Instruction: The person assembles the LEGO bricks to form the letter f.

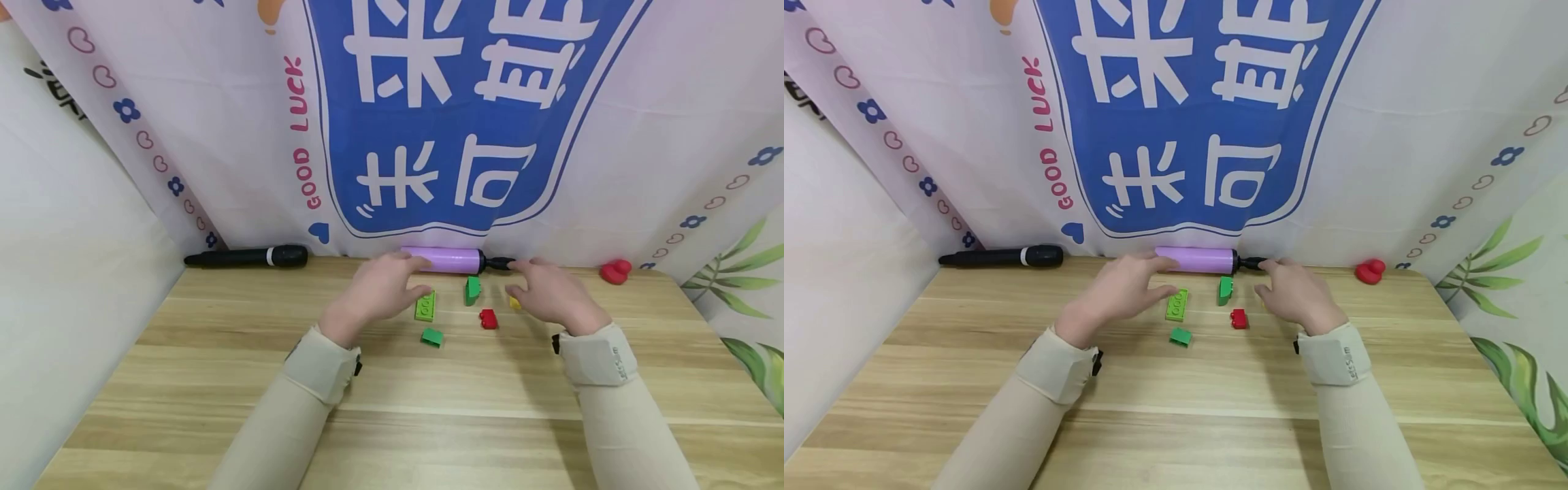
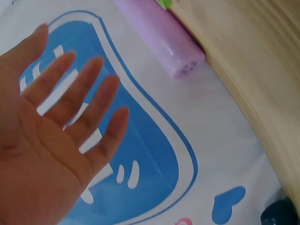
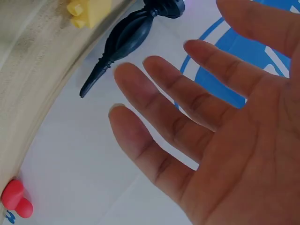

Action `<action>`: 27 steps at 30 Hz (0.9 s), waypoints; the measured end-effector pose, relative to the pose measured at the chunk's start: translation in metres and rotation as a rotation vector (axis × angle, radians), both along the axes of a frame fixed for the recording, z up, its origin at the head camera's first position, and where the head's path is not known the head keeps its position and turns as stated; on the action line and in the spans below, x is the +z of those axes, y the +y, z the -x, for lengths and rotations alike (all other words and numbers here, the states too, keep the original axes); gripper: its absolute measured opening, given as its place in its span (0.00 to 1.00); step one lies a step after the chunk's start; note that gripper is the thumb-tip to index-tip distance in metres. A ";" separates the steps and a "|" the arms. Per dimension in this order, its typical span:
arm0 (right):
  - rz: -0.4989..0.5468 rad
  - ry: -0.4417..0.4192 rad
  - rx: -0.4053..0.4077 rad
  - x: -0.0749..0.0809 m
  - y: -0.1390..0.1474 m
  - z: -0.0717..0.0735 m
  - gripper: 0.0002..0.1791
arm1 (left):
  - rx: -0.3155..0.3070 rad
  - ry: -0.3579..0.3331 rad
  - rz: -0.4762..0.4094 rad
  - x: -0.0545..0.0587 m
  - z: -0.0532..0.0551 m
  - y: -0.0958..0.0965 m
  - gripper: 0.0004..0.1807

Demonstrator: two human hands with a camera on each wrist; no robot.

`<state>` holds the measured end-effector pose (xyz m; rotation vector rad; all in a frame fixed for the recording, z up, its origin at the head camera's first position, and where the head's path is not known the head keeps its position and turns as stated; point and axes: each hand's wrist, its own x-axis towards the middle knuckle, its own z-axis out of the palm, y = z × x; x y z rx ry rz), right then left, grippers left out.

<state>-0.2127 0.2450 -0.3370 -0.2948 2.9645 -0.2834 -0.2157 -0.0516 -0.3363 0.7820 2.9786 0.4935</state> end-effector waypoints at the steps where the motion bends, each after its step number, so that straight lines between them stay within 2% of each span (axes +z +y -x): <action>1: 0.000 -0.005 0.003 -0.001 0.000 0.000 0.31 | -0.020 -0.028 0.001 -0.001 -0.001 0.002 0.26; 3: -0.009 -0.010 0.013 -0.004 0.001 0.001 0.31 | -0.062 -0.093 0.016 -0.004 -0.003 0.006 0.23; 6: -0.033 -0.022 0.032 -0.007 0.004 0.001 0.30 | -0.119 -0.186 0.085 -0.009 -0.009 0.014 0.20; 10: -0.054 -0.053 0.038 -0.012 0.006 0.003 0.29 | -0.184 -0.257 0.208 -0.015 -0.019 0.024 0.19; 16: -0.051 -0.097 0.004 -0.021 0.007 0.007 0.29 | -0.214 -0.278 0.284 -0.022 -0.028 0.032 0.17; 22: -0.063 -0.075 0.039 -0.032 0.010 0.010 0.24 | -0.230 -0.292 0.291 -0.024 -0.030 0.036 0.10; 27: -0.062 -0.068 0.061 -0.035 0.010 0.013 0.22 | -0.230 -0.261 0.311 -0.028 -0.030 0.038 0.02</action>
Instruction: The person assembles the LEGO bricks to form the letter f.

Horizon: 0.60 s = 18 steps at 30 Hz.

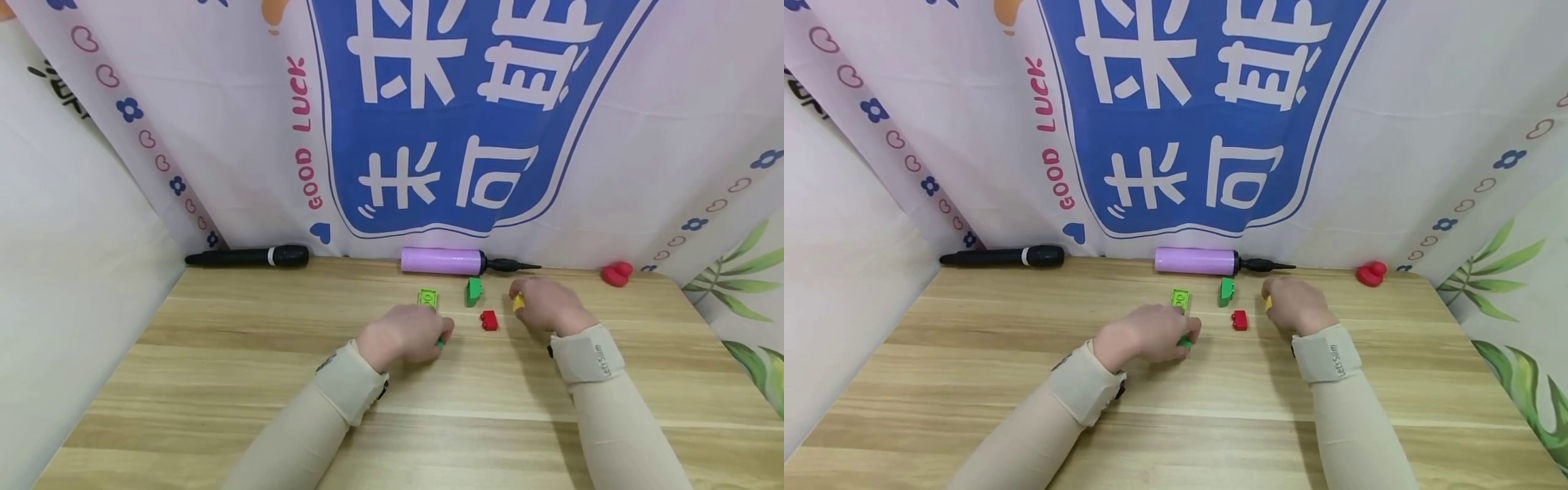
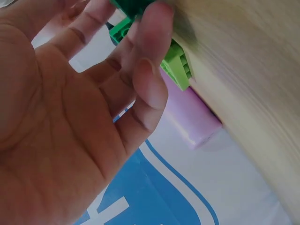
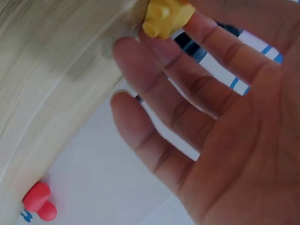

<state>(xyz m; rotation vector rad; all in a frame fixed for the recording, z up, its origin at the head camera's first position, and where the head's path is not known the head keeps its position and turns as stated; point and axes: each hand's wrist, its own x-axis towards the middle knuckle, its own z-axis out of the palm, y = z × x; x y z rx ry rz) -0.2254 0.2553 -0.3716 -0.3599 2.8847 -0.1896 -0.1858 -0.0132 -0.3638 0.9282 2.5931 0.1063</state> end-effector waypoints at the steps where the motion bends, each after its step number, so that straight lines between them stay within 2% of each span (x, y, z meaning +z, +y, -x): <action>1: 0.004 -0.003 0.003 0.001 -0.001 0.001 0.22 | 0.003 0.005 0.002 0.000 0.000 0.001 0.02; 7: 0.029 -0.030 -0.003 0.008 -0.006 0.000 0.18 | 0.019 0.021 -0.014 -0.003 -0.002 0.005 0.07; 13: 0.055 -0.001 -0.017 0.020 -0.019 -0.007 0.18 | -0.014 0.080 -0.016 -0.005 -0.002 0.009 0.08; 15: 0.093 0.019 0.011 0.024 -0.024 -0.009 0.17 | -0.005 0.075 -0.045 -0.005 -0.001 0.009 0.09; 18: 0.169 0.068 0.079 0.029 -0.031 -0.013 0.15 | 0.028 0.047 -0.084 -0.006 -0.001 0.009 0.17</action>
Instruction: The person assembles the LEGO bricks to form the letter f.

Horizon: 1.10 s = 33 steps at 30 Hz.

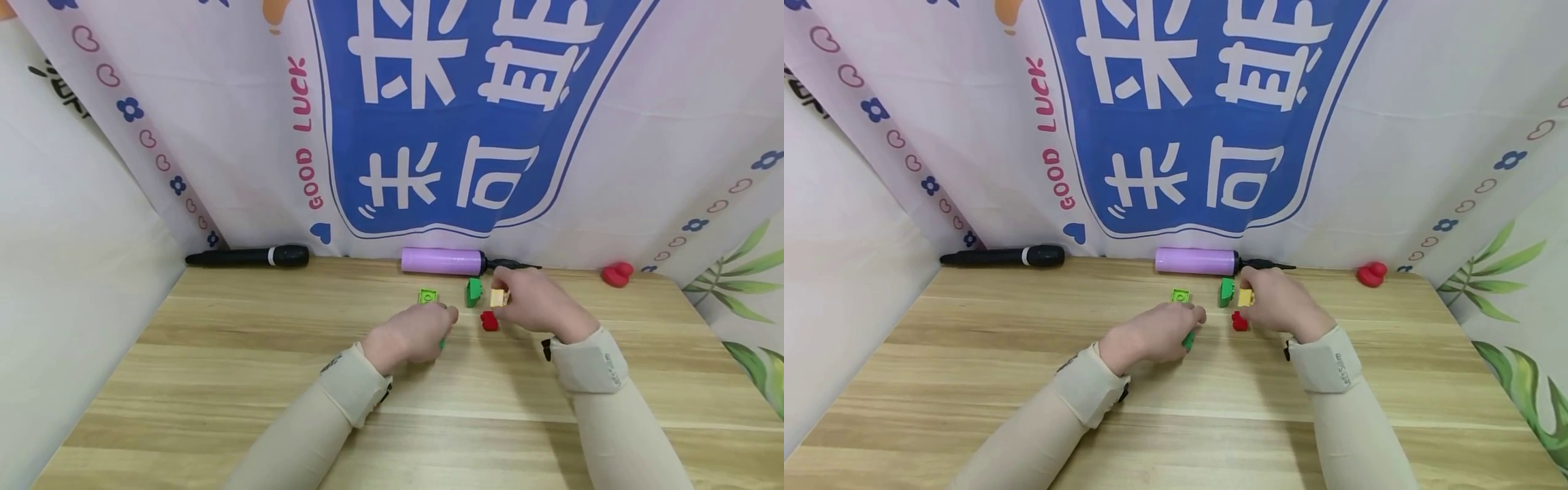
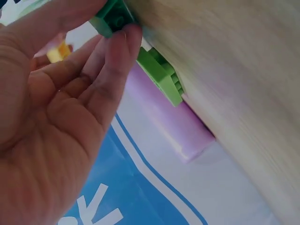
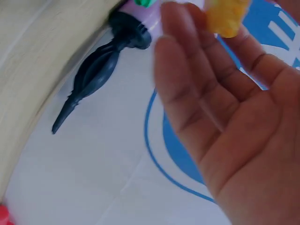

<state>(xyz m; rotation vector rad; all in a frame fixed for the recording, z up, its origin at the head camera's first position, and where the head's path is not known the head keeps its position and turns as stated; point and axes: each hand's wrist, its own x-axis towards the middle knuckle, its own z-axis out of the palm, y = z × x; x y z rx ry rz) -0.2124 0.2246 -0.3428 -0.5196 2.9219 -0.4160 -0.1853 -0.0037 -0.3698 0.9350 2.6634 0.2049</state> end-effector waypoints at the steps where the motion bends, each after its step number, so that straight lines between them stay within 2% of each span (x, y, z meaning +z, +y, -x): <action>1: 0.024 0.016 0.024 0.001 -0.002 -0.001 0.16 | 0.010 -0.011 -0.010 0.000 0.000 0.000 0.18; 4: 0.082 0.052 0.077 0.004 -0.008 -0.004 0.20 | 0.028 -0.027 -0.035 -0.001 0.002 0.000 0.18; 8: 0.123 0.060 0.098 0.004 -0.013 -0.006 0.20 | 0.047 -0.033 -0.084 -0.001 0.004 0.000 0.18; 10: 0.135 0.063 0.099 0.004 -0.014 -0.006 0.21 | 0.052 -0.025 -0.099 -0.002 0.005 0.000 0.20; 15: 0.153 0.057 0.106 0.001 -0.014 -0.006 0.22 | 0.039 0.038 -0.070 -0.006 0.006 0.001 0.20; 18: 0.180 0.023 0.113 0.000 -0.017 -0.007 0.22 | 0.040 0.060 -0.068 -0.008 0.008 -0.001 0.16; 22: 0.209 -0.008 0.114 -0.001 -0.024 -0.010 0.19 | 0.062 0.040 -0.111 -0.008 0.011 -0.005 0.09; 27: 0.187 0.020 0.186 -0.005 -0.034 -0.011 0.18 | 0.077 0.022 -0.139 -0.008 0.013 -0.009 0.09; 33: 0.151 0.035 0.255 -0.010 -0.043 -0.013 0.19 | 0.104 0.015 -0.121 -0.005 0.012 -0.009 0.11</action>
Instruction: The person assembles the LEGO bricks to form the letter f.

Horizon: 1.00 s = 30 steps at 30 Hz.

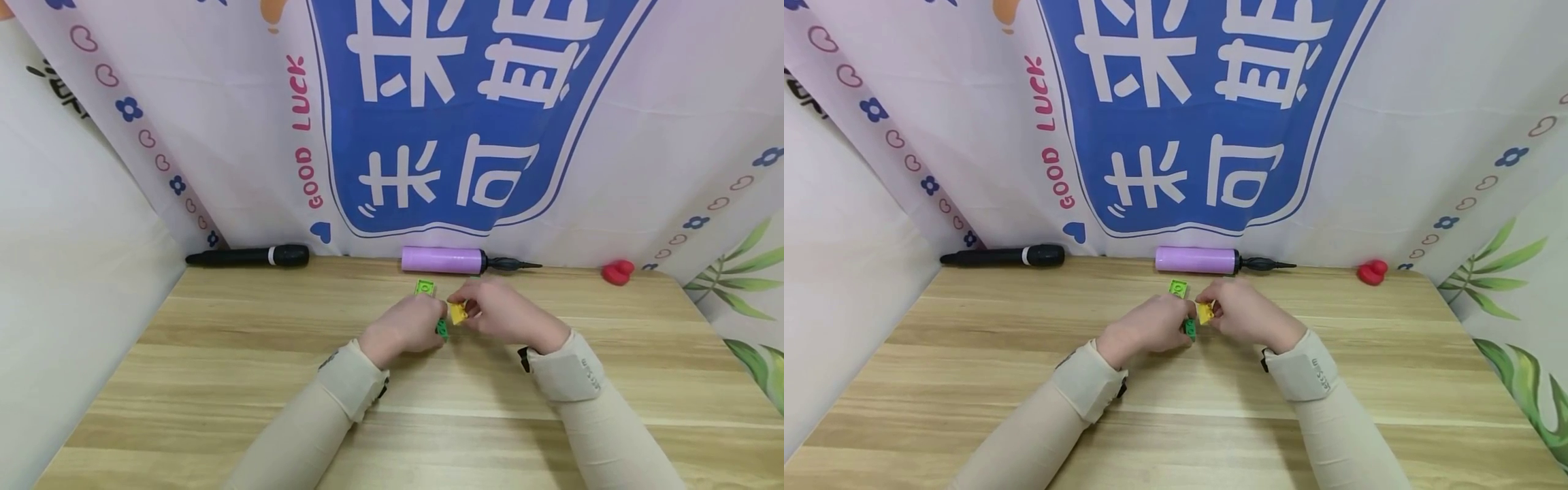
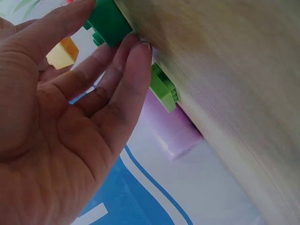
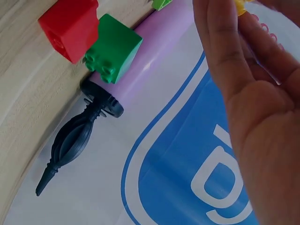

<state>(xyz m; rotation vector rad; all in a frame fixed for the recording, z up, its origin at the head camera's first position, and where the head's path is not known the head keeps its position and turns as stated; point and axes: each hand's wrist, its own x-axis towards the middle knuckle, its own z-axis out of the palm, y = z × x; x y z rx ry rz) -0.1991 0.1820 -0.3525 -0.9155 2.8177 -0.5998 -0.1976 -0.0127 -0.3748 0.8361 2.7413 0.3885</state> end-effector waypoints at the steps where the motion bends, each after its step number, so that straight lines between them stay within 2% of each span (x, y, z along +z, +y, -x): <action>1: 0.005 -0.003 0.000 0.000 -0.001 0.000 0.19 | 0.009 0.000 0.007 0.001 0.000 0.000 0.11; 6: 0.029 -0.011 0.028 -0.003 -0.007 -0.003 0.14 | 0.040 0.011 0.021 0.003 -0.001 0.001 0.11; 9: 0.024 -0.019 0.055 -0.005 -0.011 -0.003 0.13 | 0.035 0.018 0.019 0.002 0.000 0.001 0.10; 17: 0.033 -0.034 0.060 -0.014 -0.013 -0.002 0.13 | 0.032 0.022 0.012 -0.001 0.001 0.000 0.10; 27: 0.082 -0.021 0.076 -0.017 -0.016 -0.003 0.12 | 0.076 -0.014 -0.017 -0.003 0.005 -0.002 0.11; 30: 0.096 -0.042 0.057 -0.018 -0.017 -0.003 0.13 | 0.105 -0.033 -0.022 -0.004 0.006 -0.002 0.13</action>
